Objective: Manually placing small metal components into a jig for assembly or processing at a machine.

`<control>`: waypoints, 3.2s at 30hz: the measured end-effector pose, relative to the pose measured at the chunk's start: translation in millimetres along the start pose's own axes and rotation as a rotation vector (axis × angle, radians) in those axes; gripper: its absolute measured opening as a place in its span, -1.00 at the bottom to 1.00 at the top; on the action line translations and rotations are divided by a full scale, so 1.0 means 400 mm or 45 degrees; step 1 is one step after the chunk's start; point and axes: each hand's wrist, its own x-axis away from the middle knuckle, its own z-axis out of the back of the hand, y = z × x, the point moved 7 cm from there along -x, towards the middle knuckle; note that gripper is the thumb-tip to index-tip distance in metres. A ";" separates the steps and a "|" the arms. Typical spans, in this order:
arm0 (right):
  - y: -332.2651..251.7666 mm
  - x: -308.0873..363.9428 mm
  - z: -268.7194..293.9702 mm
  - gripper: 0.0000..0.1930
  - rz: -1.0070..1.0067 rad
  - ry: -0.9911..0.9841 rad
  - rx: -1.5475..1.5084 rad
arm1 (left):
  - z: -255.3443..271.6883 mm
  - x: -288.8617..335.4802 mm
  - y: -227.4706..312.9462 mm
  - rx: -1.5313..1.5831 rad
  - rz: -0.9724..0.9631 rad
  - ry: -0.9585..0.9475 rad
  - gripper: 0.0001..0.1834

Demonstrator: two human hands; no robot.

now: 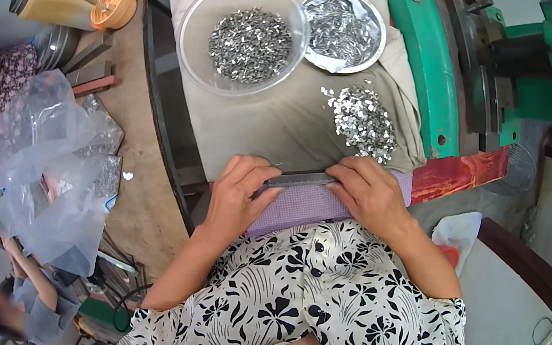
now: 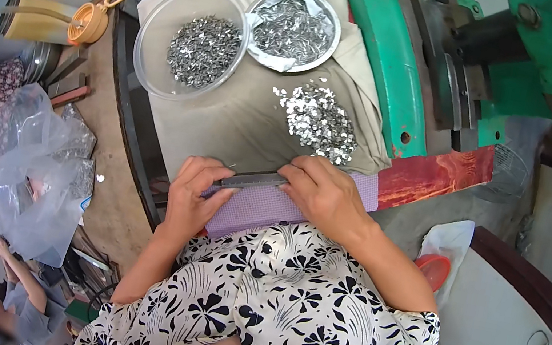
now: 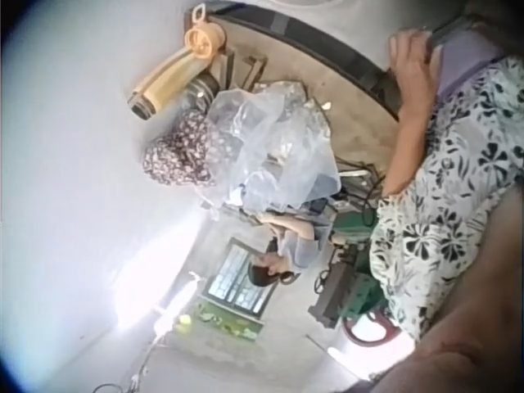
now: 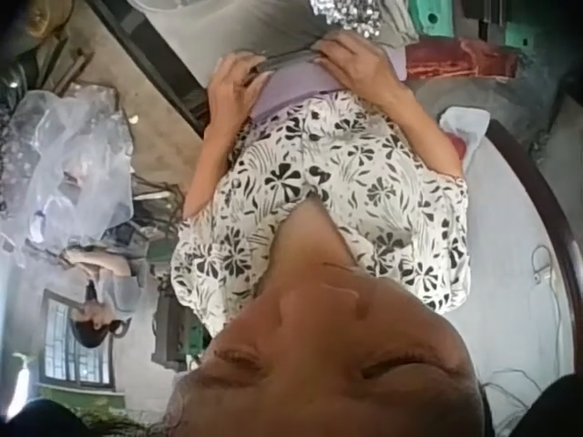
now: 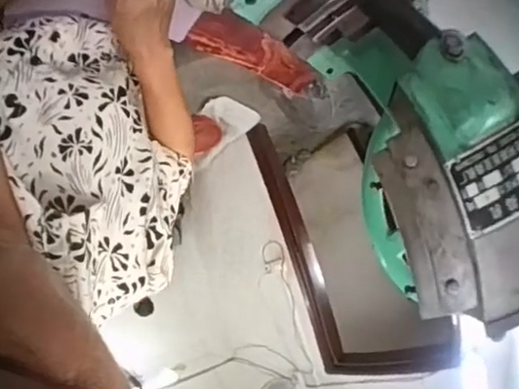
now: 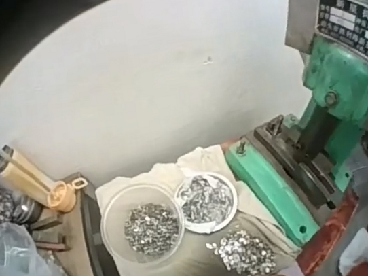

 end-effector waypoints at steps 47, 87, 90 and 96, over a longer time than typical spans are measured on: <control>-0.053 -0.076 -0.062 -0.83 -0.124 0.102 0.004 | -0.032 -0.049 0.003 0.150 -0.086 -0.009 -0.71; 0.027 0.115 0.256 -0.66 -0.268 0.489 0.189 | -0.048 -0.229 0.249 -0.035 -0.474 -0.259 -0.72; 0.046 0.177 0.366 -0.70 -0.463 0.676 0.292 | -0.111 -0.326 0.372 -0.059 -0.735 -0.440 -0.68; 0.107 0.263 0.478 -0.74 -0.564 1.043 0.422 | -0.289 -0.481 0.554 -0.230 -1.292 -0.424 -0.83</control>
